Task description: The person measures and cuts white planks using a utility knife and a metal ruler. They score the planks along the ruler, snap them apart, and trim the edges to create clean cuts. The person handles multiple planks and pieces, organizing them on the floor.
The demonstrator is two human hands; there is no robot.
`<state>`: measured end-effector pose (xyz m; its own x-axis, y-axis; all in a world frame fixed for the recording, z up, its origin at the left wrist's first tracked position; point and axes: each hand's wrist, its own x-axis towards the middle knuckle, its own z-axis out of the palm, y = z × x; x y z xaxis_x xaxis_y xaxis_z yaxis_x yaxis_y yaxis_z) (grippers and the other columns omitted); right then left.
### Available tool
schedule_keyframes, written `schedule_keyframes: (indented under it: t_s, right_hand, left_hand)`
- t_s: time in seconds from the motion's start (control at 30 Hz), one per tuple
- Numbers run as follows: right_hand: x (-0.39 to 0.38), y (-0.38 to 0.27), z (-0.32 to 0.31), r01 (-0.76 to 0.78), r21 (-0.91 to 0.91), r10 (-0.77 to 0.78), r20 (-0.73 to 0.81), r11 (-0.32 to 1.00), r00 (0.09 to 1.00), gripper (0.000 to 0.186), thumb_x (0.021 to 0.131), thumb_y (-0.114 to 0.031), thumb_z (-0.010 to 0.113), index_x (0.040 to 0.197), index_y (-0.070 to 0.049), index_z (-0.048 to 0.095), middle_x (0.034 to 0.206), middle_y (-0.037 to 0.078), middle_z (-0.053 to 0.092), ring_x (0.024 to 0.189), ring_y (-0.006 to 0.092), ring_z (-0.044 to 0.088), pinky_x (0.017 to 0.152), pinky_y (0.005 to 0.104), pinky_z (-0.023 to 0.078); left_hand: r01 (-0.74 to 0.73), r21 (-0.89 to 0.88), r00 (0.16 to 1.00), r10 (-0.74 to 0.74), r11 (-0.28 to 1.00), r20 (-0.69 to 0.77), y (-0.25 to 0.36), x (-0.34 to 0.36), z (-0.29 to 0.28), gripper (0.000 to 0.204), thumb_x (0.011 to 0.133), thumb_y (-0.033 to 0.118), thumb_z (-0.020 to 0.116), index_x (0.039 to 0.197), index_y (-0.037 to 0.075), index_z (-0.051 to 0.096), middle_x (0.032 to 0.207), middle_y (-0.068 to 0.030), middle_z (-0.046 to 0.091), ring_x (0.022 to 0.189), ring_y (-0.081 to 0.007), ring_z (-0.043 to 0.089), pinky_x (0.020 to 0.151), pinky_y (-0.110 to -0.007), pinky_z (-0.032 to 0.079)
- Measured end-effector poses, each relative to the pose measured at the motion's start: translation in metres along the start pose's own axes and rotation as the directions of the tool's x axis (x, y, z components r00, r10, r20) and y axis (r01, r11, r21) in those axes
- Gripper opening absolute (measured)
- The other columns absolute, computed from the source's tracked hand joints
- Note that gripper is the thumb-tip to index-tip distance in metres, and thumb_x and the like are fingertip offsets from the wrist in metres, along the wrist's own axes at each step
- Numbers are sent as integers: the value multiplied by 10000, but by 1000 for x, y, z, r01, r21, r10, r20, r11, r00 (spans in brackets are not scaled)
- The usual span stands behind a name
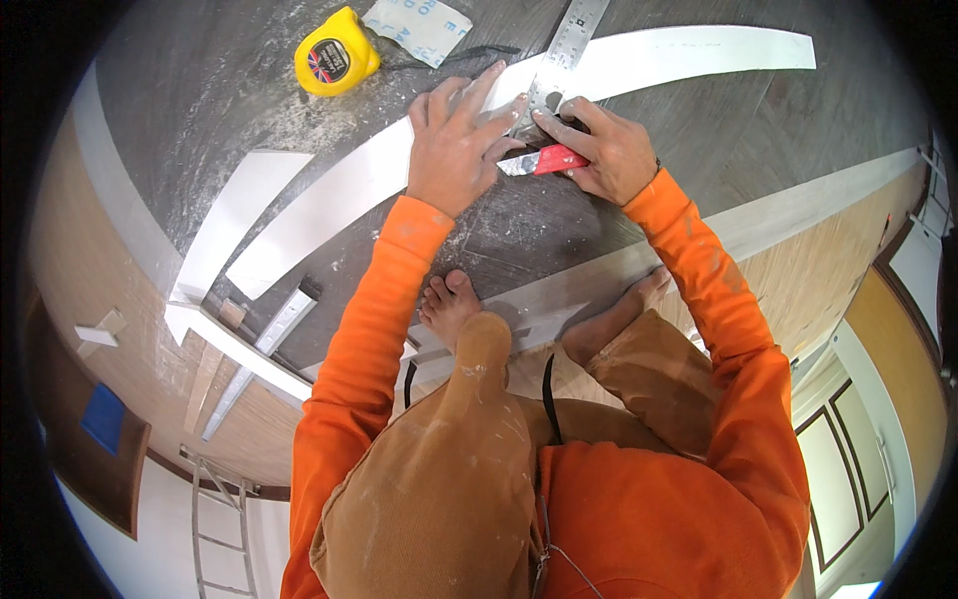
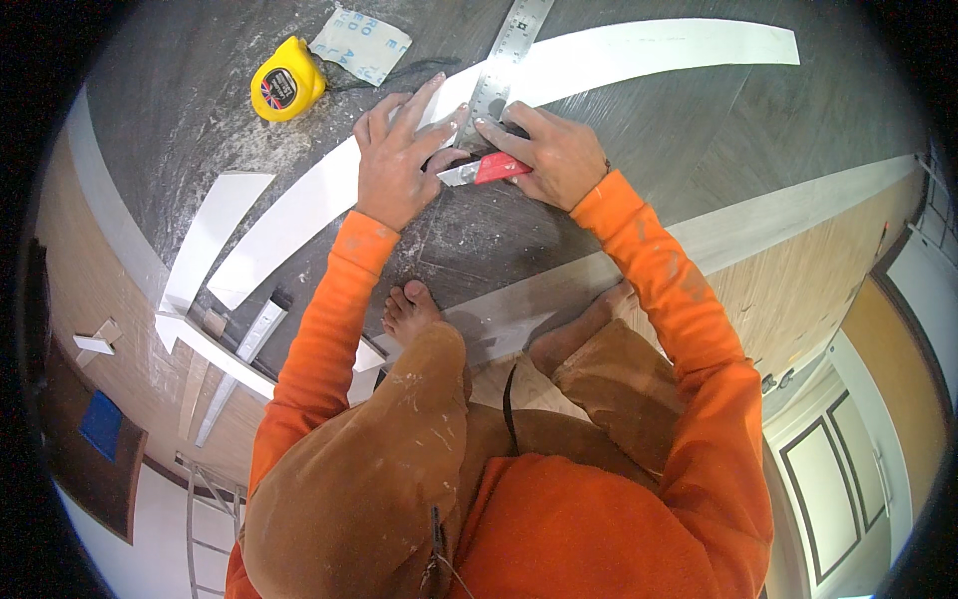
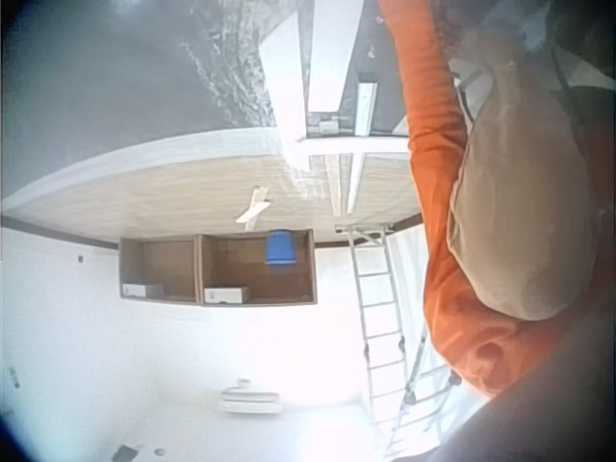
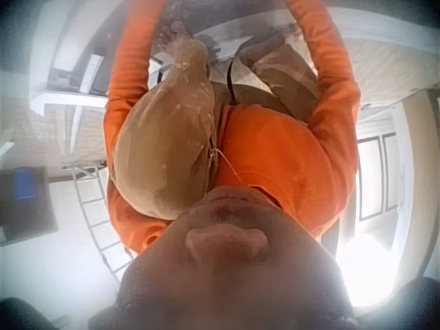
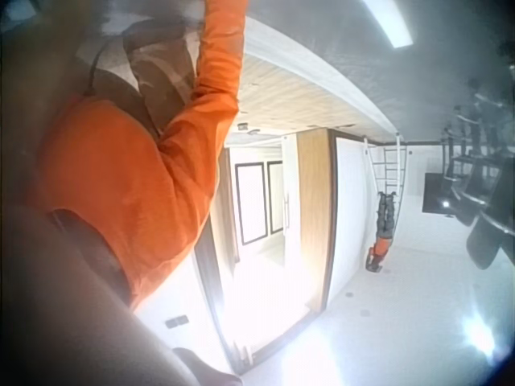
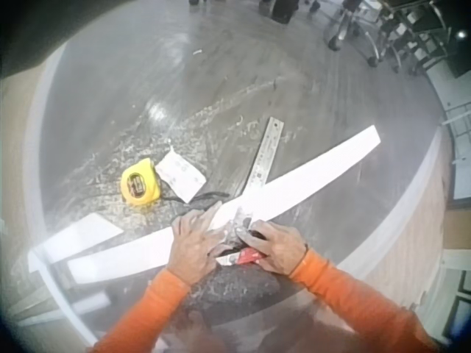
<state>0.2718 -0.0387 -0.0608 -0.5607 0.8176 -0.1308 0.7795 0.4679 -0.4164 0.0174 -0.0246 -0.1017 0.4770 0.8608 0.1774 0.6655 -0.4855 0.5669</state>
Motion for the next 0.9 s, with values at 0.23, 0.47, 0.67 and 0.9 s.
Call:
schedule_keyframes:
  t_s: [0.23, 0.47, 0.67, 0.9]
  right_hand:
    - [1, 0, 1, 9, -8, -9, -2, 1000, 1000, 812, 708, -218, 889, 1474, -221, 623, 1246, 72, 596, 1060, 269, 685, 820, 391, 603]
    - [0, 5, 6, 56, -19, -56, -18, 998, 998, 784, 710, -210, 884, 1451, -186, 628, 1271, 74, 592, 1059, 277, 682, 832, 388, 598]
    - [3, 3, 3, 78, -24, -79, -33, 997, 996, 824, 726, -185, 840, 1514, -215, 600, 1199, 71, 609, 1030, 271, 676, 811, 382, 601]
    - [2, 3, 3, 73, -42, -72, 25, 996, 997, 760, 730, -214, 872, 1442, -166, 612, 1285, 79, 581, 1052, 284, 689, 828, 395, 600]
  left_hand:
    - [4, 7, 1000, -4, 1000, 15, 0, 2, -1, 527, 831, 266, 827, 1350, 294, 743, 1609, -1, 524, 1299, -314, 495, 1108, -479, 332]
    - [4, -16, 1000, -4, 1000, 5, 1, 1, 0, 522, 825, 259, 833, 1340, 277, 752, 1609, -2, 523, 1299, -317, 498, 1112, -480, 326]
    - [5, -18, 1000, -5, 1000, 13, 1, 1, -2, 536, 818, 237, 841, 1345, 280, 750, 1614, -2, 519, 1305, -314, 496, 1114, -474, 324]
    - [10, -21, 1000, -10, 1000, 13, 1, 1, 0, 551, 806, 231, 853, 1343, 299, 751, 1615, 12, 520, 1304, -305, 505, 1112, -467, 331]
